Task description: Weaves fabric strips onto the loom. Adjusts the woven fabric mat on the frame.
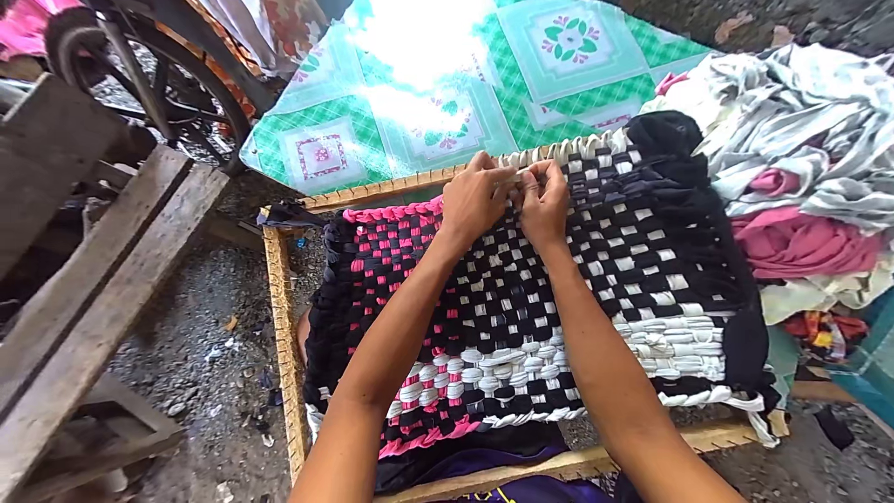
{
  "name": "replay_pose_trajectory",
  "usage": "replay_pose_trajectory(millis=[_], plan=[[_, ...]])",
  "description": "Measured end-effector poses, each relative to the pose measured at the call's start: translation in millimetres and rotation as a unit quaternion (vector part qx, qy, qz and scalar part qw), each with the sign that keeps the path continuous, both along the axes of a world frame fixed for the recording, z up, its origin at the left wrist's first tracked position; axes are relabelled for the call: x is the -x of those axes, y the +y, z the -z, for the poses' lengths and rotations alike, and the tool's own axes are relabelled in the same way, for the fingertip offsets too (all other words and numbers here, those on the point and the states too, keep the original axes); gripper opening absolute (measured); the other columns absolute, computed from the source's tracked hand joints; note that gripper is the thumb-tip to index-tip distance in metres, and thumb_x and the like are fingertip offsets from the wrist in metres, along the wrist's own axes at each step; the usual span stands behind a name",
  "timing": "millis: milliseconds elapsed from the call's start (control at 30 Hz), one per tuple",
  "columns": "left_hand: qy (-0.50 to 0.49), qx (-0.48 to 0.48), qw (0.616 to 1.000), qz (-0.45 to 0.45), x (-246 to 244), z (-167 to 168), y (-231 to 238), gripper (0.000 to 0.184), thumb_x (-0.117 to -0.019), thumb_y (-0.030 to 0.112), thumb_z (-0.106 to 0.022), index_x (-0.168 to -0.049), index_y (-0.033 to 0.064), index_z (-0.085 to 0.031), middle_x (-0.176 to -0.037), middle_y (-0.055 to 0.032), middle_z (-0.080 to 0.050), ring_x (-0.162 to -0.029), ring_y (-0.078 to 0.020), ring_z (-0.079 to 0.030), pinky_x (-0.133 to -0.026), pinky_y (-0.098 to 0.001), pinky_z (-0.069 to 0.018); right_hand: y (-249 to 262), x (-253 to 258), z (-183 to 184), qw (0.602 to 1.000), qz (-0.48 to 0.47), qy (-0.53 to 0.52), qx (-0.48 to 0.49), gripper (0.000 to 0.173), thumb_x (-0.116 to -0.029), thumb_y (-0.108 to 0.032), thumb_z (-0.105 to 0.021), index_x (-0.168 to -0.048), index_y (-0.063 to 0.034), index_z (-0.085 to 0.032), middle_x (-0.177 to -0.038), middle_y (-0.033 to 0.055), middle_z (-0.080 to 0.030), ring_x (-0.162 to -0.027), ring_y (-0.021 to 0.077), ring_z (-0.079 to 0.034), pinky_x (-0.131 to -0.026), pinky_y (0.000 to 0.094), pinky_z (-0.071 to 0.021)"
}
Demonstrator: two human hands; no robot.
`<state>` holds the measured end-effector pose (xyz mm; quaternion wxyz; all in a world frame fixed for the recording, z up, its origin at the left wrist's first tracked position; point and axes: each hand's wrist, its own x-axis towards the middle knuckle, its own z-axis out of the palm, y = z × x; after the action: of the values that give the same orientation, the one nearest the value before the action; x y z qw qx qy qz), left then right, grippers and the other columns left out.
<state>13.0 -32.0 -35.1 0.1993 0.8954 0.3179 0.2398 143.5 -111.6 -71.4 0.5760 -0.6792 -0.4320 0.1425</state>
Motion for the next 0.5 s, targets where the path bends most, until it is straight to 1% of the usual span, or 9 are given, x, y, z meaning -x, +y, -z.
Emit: replay_pose_trajectory(millis=[100,167,233,300,367,400,433,467,500], plan=[[-0.017,0.007,1.0,0.004,9.1,11.3,7.2,0.028,-0.1014,0.037,-0.062,-0.123,0.0257,-0.077,-0.108,-0.0069,-0.07,-0.094,-0.0237,-0.069,-0.079,-0.0481,-0.0569,1.4,-3.4,0.0,1.0,0.008,0.006,0.012,0.019,-0.1064,-0.016,-0.05,-0.115,-0.0013,-0.059,-0.095,0.0086,-0.065,-0.071,0.0141,-0.064,-0.067,0.0331,-0.0568],[-0.023,0.007,1.0,-0.004,22.2,17.0,10.9,0.028,-0.1004,0.039,-0.063,-0.118,0.0242,-0.078,-0.105,-0.0047,-0.073,-0.094,-0.0229,-0.071,-0.079,-0.0504,-0.0574,6.1,-4.6,0.5,1.0,0.012,0.014,0.019,0.02,-0.106,-0.017,-0.052,-0.115,-0.001,-0.059,-0.094,0.0087,-0.066,-0.07,0.0142,-0.063,-0.066,0.0334,-0.0563],[-0.04,0.013,0.999,-0.007,31.9,23.4,14.3,0.026,-0.099,0.04,-0.065,-0.114,0.0232,-0.08,-0.103,-0.0023,-0.075,-0.093,-0.0207,-0.072,-0.08,-0.0498,-0.0583,9.6,-3.0,0.2,0.999,0.031,0.006,0.035,0.02,-0.1053,-0.018,-0.053,-0.114,-0.0021,-0.06,-0.095,0.0086,-0.067,-0.075,0.0146,-0.065,-0.071,0.0342,-0.0569],[-0.07,0.017,0.997,0.003,40.2,28.7,16.9,0.029,-0.0983,0.039,-0.066,-0.115,0.0187,-0.079,-0.103,-0.0038,-0.078,-0.095,-0.0206,-0.074,-0.085,-0.0488,-0.0591,10.8,-2.5,-0.9,0.998,0.043,-0.004,0.044,0.02,-0.1053,-0.02,-0.053,-0.114,-0.0033,-0.061,-0.095,0.0082,-0.068,-0.078,0.015,-0.066,-0.074,0.0347,-0.0569],[-0.086,0.019,0.996,0.008,56.0,30.9,17.6,0.036,-0.0968,0.04,-0.07,-0.119,0.0123,-0.077,-0.104,-0.0074,-0.077,-0.096,-0.0212,-0.074,-0.09,-0.0466,-0.0593,7.6,-2.4,1.4,0.999,0.03,-0.002,0.023,0.021,-0.1053,-0.02,-0.054,-0.114,-0.0027,-0.061,-0.095,0.0085,-0.067,-0.075,0.0153,-0.065,-0.07,0.0344,-0.0572],[-0.074,0.014,0.997,-0.002,66.1,28.6,18.0,0.039,-0.0962,0.043,-0.07,-0.12,0.0127,-0.076,-0.105,-0.0072,-0.077,-0.097,-0.0212,-0.073,-0.089,-0.0471,-0.0592,6.1,-2.5,1.8,1.0,0.016,0.006,0.0,0.019,-0.1053,-0.018,-0.053,-0.113,-0.0017,-0.06,-0.095,0.0088,-0.066,-0.07,0.0152,-0.064,-0.065,0.0337,-0.0568],[-0.054,0.006,0.998,-0.018,77.0,26.0,17.8,0.042,-0.0957,0.048,-0.069,-0.119,0.0143,-0.077,-0.104,-0.0062,-0.076,-0.096,-0.0212,-0.073,-0.087,-0.0483,-0.0592,4.4,-2.6,1.5,1.0,-0.001,0.017,-0.024,0.018,-0.1054,-0.016,-0.052,-0.113,-0.0009,-0.059,-0.099,0.009,-0.066,-0.067,0.0144,-0.063,-0.061,0.0323,-0.0568],[-0.032,-0.007,0.999,-0.035,89.1,25.3,16.9,0.042,-0.0954,0.052,-0.067,-0.115,0.0159,-0.077,-0.103,-0.0052,-0.075,-0.095,-0.0213,-0.072,-0.084,-0.0487,-0.0585,1.7,-2.1,1.2,0.998,-0.022,0.028,-0.043,0.017,-0.1057,-0.013,-0.051,-0.114,-0.0003,-0.058,-0.11,0.0097,-0.068,-0.068,0.0132,-0.064,-0.061,0.0308,-0.0571],[-0.008,-0.023,0.998,-0.052,101.9,25.5,16.7,0.044,-0.0957,0.055,-0.065,-0.114,0.0176,-0.078,-0.103,-0.0045,-0.074,-0.096,-0.0219,-0.071,-0.086,-0.049,-0.0571,0.0,-1.3,1.2,0.997,-0.039,0.038,-0.056,0.016,-0.106,-0.011,-0.049,-0.115,0.0001,-0.057,-0.119,0.0102,-0.068,-0.07,0.0126,-0.065,-0.061,0.03,-0.0569]])
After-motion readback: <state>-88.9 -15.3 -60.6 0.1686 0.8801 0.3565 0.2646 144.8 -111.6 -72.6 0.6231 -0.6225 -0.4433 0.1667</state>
